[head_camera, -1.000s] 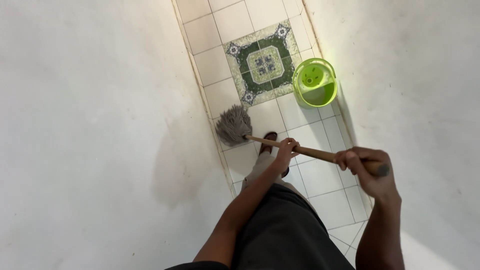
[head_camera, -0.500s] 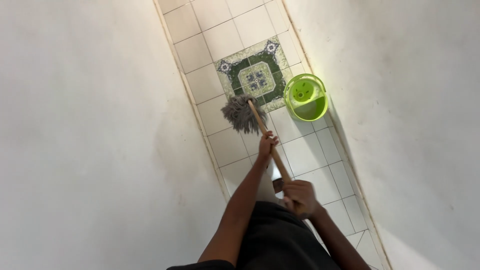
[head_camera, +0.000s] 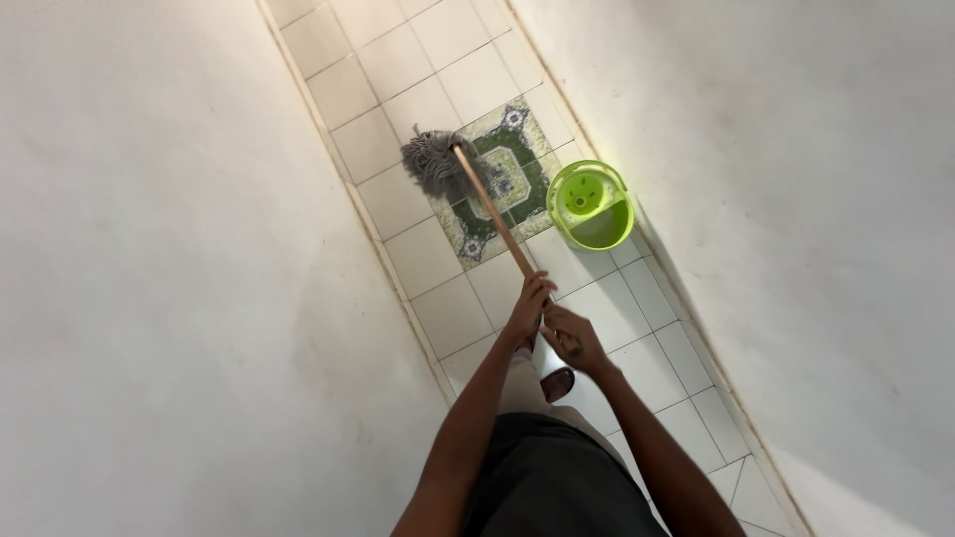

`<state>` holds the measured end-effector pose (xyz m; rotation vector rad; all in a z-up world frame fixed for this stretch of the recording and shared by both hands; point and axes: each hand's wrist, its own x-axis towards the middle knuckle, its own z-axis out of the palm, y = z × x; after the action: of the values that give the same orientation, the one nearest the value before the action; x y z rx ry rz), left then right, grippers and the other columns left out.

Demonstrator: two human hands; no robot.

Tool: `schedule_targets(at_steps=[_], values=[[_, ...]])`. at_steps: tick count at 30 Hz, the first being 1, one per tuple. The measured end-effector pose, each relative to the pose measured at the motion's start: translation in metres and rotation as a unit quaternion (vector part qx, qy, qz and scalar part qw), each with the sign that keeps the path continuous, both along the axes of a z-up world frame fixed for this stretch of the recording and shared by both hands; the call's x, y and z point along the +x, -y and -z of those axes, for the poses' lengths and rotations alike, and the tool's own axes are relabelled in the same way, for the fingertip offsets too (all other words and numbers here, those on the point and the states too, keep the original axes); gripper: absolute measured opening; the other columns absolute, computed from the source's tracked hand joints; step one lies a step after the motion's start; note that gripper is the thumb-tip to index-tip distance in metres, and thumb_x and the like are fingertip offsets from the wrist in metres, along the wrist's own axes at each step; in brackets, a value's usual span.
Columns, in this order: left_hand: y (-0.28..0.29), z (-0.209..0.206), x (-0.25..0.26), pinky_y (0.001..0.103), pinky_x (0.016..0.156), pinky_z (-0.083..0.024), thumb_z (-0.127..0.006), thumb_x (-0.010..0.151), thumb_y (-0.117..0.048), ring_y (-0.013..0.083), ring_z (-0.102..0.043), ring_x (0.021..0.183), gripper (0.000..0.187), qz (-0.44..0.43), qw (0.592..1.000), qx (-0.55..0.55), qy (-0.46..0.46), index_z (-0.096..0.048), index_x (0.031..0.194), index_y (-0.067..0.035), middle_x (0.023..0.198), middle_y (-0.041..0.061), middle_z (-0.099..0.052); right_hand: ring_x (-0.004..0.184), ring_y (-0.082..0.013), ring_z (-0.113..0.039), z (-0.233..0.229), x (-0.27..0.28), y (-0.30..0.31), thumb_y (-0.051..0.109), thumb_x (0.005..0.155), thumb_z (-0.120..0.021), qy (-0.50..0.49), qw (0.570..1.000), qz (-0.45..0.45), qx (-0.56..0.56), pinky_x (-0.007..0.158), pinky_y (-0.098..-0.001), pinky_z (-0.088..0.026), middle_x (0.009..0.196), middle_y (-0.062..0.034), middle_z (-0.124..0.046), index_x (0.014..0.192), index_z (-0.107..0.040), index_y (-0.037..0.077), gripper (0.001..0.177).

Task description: Mop the tiled floor in a narrow hallway or entryway.

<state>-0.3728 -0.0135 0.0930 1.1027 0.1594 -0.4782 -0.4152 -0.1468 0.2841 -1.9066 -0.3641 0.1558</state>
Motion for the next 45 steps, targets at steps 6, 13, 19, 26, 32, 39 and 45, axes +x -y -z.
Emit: schedule_targets(at_steps=[6,13,19,26,32,39,45], values=[[-0.013,-0.003,-0.017,0.034,0.118,-0.038,-0.034,0.119,-0.023,0.0290,-0.047,0.139,0.033,0.064,0.884,0.290,0.362,-0.056,0.129,-0.001,0.143,0.010,-0.049,0.096,-0.0211,-0.070,-0.058,-0.061,0.010,0.010,0.092,-0.073,-0.031,0.992,0.093,0.080,0.079,-0.0340,-0.057,0.092,-0.0125,-0.074,0.081,-0.069,0.000,0.015],[0.017,-0.070,-0.021,0.038,0.115,-0.035,-0.032,0.115,-0.039,0.0293,-0.047,0.133,0.044,0.142,0.949,0.243,0.142,-0.055,0.131,-0.006,0.140,0.014,-0.050,0.066,-0.0186,-0.073,-0.157,-0.085,0.050,0.017,0.091,-0.073,-0.089,0.978,0.188,0.029,0.063,-0.0311,-0.059,0.086,-0.0097,-0.078,0.076,-0.072,0.001,0.022],[0.048,-0.125,-0.047,0.040,0.111,-0.042,-0.043,0.111,-0.048,0.0311,-0.051,0.130,0.053,0.207,0.926,0.160,0.273,-0.042,0.146,-0.008,0.141,0.017,-0.051,0.045,-0.0160,-0.050,-0.219,-0.090,0.087,0.032,0.095,-0.070,-0.144,0.938,0.304,-0.086,0.045,-0.0312,-0.036,0.055,-0.0100,-0.066,0.085,-0.080,0.006,0.029],[0.083,-0.151,-0.055,0.048,0.068,-0.053,-0.061,0.100,-0.038,0.0358,-0.070,0.078,0.032,0.147,0.804,0.409,0.405,-0.061,0.118,-0.012,0.091,0.013,-0.073,0.079,-0.0148,-0.056,-0.223,-0.099,0.091,0.043,0.103,-0.066,0.036,0.961,0.269,0.046,0.073,-0.0326,-0.046,0.101,-0.0150,-0.062,0.113,-0.060,0.000,0.045],[0.119,-0.208,0.002,0.041,0.054,-0.048,-0.056,0.103,-0.042,0.0264,-0.063,0.056,0.034,0.009,0.821,0.411,0.396,-0.066,0.096,-0.009,0.067,0.007,-0.064,0.136,-0.0284,-0.058,-0.149,-0.099,0.101,0.045,0.104,-0.052,-0.006,0.972,0.234,-0.012,0.101,-0.0405,-0.055,0.152,-0.0128,-0.056,0.152,-0.043,0.007,0.062],[0.136,-0.333,0.050,0.028,0.041,-0.036,-0.048,0.102,-0.052,0.0065,-0.047,0.043,0.048,-0.036,0.871,0.341,0.352,-0.067,0.084,-0.012,0.057,-0.005,-0.055,0.149,-0.0280,-0.039,-0.025,-0.055,0.079,0.043,0.107,-0.041,-0.163,0.956,0.243,0.038,0.115,-0.0408,-0.041,0.162,-0.0176,-0.040,0.158,-0.030,0.007,0.063],[0.140,-0.432,0.078,0.024,0.051,-0.035,-0.050,0.107,-0.055,0.0040,-0.047,0.055,0.055,-0.031,0.914,0.215,0.343,-0.065,0.080,-0.009,0.068,-0.006,-0.058,0.100,-0.0188,-0.052,0.022,0.014,0.071,0.044,0.116,-0.043,-0.022,0.948,0.278,0.151,0.094,-0.0384,-0.049,0.108,-0.0126,-0.056,0.129,-0.053,0.000,0.047]])
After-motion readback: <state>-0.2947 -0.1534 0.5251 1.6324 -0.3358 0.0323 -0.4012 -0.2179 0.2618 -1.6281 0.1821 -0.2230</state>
